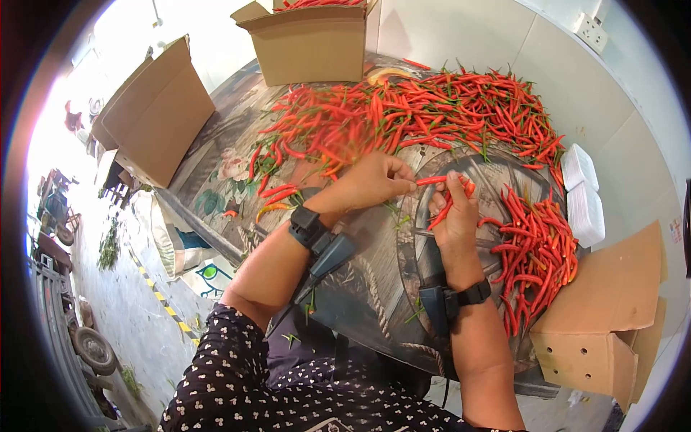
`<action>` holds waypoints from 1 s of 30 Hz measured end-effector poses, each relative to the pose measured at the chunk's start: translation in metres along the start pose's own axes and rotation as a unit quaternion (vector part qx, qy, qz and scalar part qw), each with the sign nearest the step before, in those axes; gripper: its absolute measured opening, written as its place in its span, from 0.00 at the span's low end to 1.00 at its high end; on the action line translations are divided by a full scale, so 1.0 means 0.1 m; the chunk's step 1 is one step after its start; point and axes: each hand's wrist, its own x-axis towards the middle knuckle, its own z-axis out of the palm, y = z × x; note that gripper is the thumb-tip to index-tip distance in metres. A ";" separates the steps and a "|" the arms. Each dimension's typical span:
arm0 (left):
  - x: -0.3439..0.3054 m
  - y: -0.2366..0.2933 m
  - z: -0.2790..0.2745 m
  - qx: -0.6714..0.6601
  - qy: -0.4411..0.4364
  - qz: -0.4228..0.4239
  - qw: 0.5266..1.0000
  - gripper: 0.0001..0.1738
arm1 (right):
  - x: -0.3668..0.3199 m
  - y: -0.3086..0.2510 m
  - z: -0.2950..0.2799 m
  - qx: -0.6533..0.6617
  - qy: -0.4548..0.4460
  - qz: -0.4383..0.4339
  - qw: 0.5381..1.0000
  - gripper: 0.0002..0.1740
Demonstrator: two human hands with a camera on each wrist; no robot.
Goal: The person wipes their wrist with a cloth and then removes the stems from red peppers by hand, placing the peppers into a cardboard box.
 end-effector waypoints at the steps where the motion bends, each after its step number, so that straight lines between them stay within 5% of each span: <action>1: 0.01 -0.01 0.00 0.001 -0.001 0.000 1.000 0.06 | 0.00 0.00 0.00 0.001 -0.008 0.000 1.000 0.06; 7: -0.02 0.05 -0.02 0.040 0.007 0.012 0.999 0.05 | -0.01 0.03 0.01 -0.081 -0.032 0.011 0.996 0.08; 25: -0.04 0.09 -0.06 -0.026 -0.113 0.014 0.993 0.04 | -0.03 0.02 -0.01 -0.005 -0.072 0.065 0.995 0.10; 30: -0.08 0.17 0.00 -0.016 -0.164 0.117 0.979 0.04 | 0.04 0.00 -0.07 0.050 -0.054 0.097 0.993 0.09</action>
